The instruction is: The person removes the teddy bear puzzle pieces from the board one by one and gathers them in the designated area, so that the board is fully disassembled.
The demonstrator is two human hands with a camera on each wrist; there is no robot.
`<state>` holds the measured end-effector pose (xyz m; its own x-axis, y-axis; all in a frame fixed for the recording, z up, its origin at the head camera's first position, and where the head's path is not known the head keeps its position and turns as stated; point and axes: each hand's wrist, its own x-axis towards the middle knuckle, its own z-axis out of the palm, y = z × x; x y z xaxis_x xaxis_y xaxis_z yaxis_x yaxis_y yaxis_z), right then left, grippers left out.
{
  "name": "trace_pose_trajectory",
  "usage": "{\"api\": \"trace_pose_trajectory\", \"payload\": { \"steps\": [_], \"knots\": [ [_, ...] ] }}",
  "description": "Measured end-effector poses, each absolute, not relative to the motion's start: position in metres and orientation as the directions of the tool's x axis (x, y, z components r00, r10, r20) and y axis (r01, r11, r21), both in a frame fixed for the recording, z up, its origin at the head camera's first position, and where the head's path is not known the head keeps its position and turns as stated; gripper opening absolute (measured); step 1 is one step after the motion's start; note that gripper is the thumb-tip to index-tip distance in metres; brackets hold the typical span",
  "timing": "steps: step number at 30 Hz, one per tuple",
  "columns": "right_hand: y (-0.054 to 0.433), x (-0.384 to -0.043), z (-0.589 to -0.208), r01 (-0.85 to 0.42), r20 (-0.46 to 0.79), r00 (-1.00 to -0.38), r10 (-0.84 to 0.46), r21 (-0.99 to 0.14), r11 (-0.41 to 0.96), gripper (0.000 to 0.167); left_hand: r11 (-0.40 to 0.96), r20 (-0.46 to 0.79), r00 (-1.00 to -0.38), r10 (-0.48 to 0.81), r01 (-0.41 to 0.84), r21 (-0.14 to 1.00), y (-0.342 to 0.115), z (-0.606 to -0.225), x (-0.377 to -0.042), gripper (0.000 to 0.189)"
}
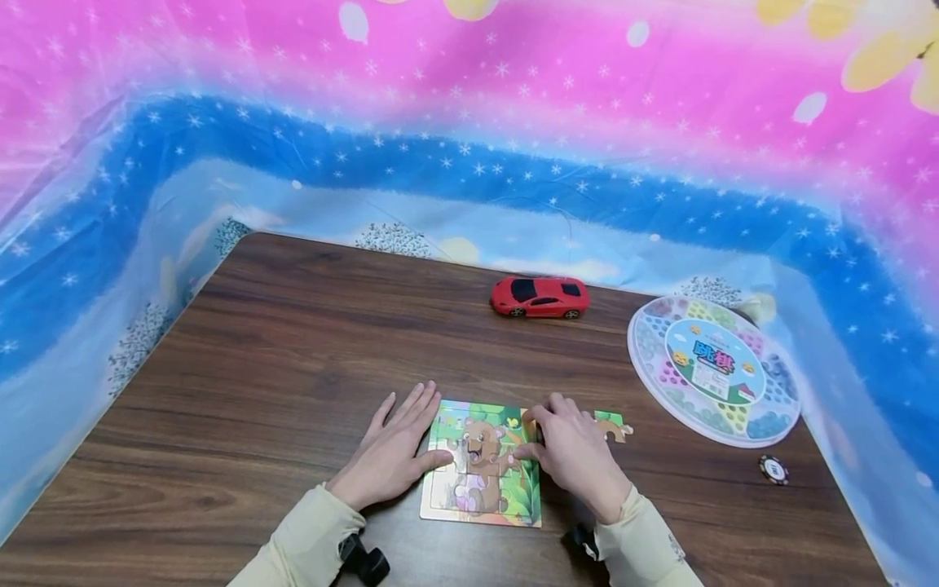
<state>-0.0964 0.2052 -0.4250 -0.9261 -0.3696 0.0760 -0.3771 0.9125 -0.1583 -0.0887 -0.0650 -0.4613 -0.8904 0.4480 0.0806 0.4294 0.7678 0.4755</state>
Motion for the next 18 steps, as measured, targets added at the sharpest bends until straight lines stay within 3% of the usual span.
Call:
{"api": "trace_pose_trajectory", "payload": {
  "steps": [18],
  "knots": [
    [0.2057,-0.1025,-0.4276,-0.328,0.046,-0.943,-0.330,-0.304,0.895,0.041,0.759,0.092,-0.892,0.442,0.427,0.491,-0.0656,-0.4600,-0.0880,0.085]
  ]
}}
